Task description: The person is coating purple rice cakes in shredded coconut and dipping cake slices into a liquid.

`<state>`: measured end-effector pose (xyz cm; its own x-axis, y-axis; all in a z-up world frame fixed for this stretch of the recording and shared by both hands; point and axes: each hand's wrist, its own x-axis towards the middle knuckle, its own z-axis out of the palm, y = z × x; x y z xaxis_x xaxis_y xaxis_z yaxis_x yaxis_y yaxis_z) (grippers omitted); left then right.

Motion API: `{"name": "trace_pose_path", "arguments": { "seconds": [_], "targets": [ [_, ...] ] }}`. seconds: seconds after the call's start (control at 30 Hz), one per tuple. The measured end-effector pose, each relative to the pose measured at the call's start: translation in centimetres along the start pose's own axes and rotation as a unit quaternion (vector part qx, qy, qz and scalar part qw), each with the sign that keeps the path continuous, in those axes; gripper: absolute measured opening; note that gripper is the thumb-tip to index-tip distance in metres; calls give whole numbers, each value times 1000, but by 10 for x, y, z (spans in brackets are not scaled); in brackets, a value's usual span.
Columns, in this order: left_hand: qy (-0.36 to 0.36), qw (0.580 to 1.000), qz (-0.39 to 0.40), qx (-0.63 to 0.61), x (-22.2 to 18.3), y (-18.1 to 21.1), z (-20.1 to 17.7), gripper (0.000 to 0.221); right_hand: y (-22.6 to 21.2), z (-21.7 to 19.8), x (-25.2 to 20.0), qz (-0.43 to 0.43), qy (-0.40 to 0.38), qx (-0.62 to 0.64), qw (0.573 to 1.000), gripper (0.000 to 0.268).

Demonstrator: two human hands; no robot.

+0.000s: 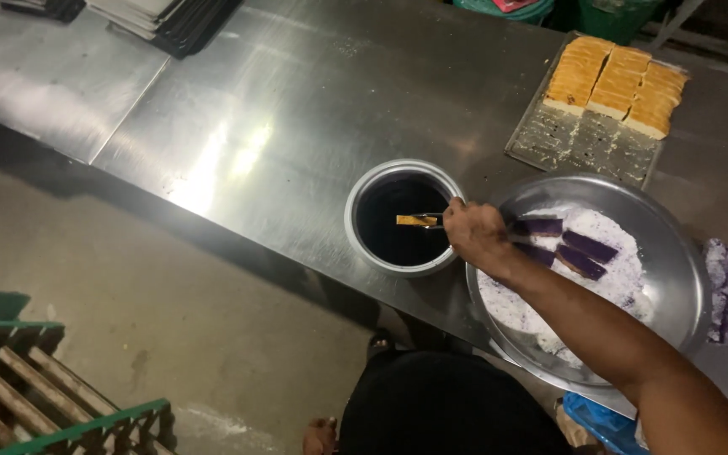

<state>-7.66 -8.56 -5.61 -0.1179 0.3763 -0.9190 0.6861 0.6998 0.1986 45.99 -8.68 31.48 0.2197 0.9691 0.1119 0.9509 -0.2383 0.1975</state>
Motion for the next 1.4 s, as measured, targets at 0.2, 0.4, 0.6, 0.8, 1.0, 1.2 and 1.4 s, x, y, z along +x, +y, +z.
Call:
{"name": "trace_pose_path", "arguments": {
  "seconds": [0.2, 0.4, 0.6, 0.8, 1.0, 1.2, 1.4],
  "targets": [
    [-56, 995, 62, -45, -1, 4, 8, 29, 3, 8, -4, -2, -21, -33, 999, 15],
    [-25, 967, 233, 99, -1, 3, 6, 31, 2, 12, -6, 6, 0, -19, 1000, 12],
    [-73, 987, -113, -89, -25, 35, 0, 33, 1, 12, -7, 11, -9, -27, 1000, 11],
    [-77, 996, -22, -37, -4, 17, 3, 34, 1, 12, -7, 10, -15, -29, 999, 17],
    [-63, 993, -77, -67, -20, 24, 4, 33, 3, 17, -7, 15, -11, -19, 1000, 14],
    [-76, 987, -48, -133, -12, 27, 5, 34, 5, 11, -6, 25, -103, -26, 994, 18],
    [-69, 997, -26, 33, -17, 36, 2, 30, 15, 10, -24, 61, -68, 130, 987, 33]
  ]
}}
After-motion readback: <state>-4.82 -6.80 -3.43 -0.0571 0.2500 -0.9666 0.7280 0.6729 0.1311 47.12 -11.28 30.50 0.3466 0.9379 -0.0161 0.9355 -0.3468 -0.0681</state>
